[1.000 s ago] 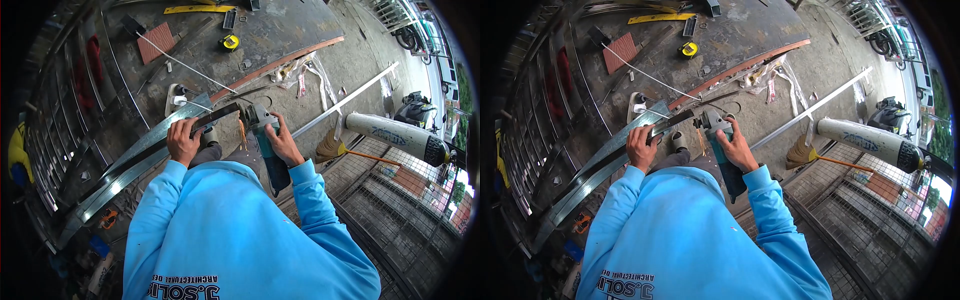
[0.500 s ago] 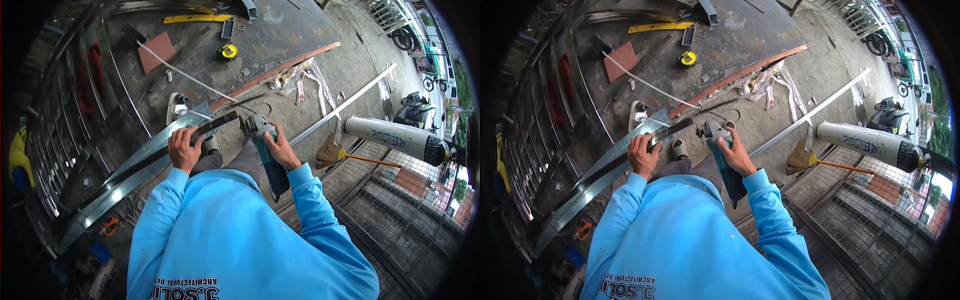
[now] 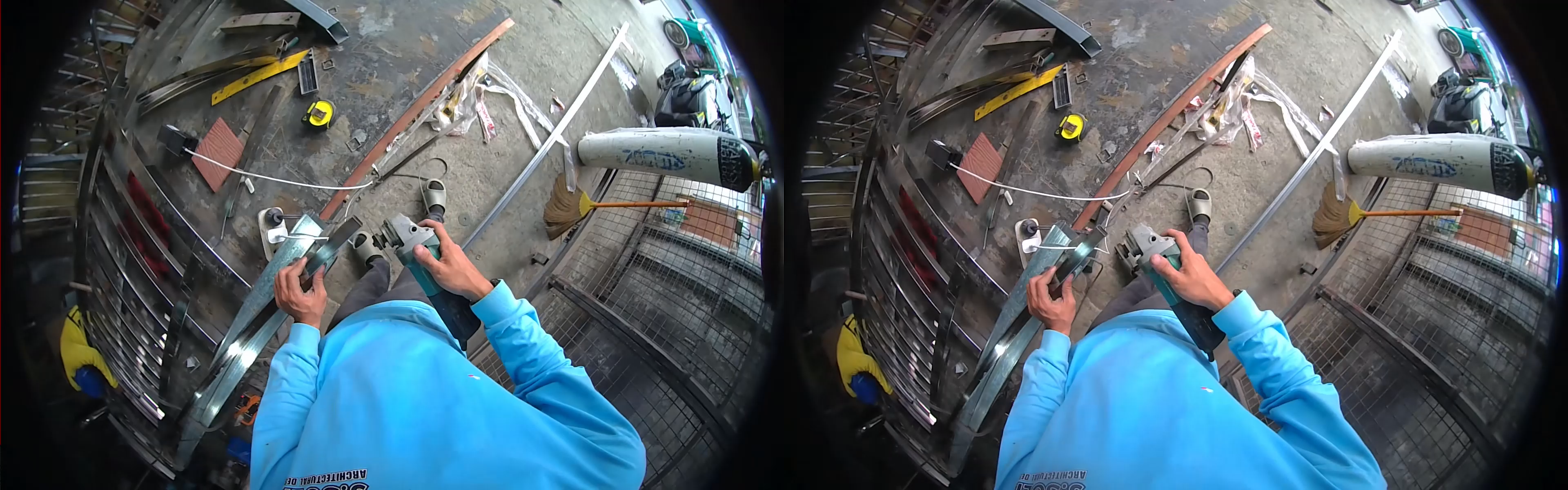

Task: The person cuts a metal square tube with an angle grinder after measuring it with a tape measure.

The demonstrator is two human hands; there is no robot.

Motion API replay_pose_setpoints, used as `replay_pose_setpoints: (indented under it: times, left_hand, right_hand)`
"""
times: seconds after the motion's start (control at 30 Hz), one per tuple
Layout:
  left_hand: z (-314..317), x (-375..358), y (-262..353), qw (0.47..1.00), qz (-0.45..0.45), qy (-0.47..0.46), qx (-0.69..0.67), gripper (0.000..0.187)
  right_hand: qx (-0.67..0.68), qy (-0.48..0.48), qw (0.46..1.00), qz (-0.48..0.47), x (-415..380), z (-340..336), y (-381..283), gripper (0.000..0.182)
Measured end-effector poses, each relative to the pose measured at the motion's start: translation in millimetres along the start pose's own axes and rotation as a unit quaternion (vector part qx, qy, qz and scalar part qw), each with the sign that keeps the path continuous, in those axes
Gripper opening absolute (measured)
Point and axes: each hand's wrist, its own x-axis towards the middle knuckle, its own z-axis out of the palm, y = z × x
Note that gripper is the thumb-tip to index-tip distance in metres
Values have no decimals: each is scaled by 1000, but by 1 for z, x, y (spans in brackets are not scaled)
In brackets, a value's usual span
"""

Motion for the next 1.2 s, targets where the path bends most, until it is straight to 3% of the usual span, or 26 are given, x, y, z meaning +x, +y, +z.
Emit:
replay_pose_setpoints:
  times: [0.37,1.2]
  left_hand:
    - [3,-5,-3,1000,3,17,8,36]
    - [-2,-4,-1,999,-20,0,-25,33]
  right_hand:
    - [-4,-19,999,-50,7,-2,-19,68]
    - [-37,-16,999,-35,17,-3,-30,70]
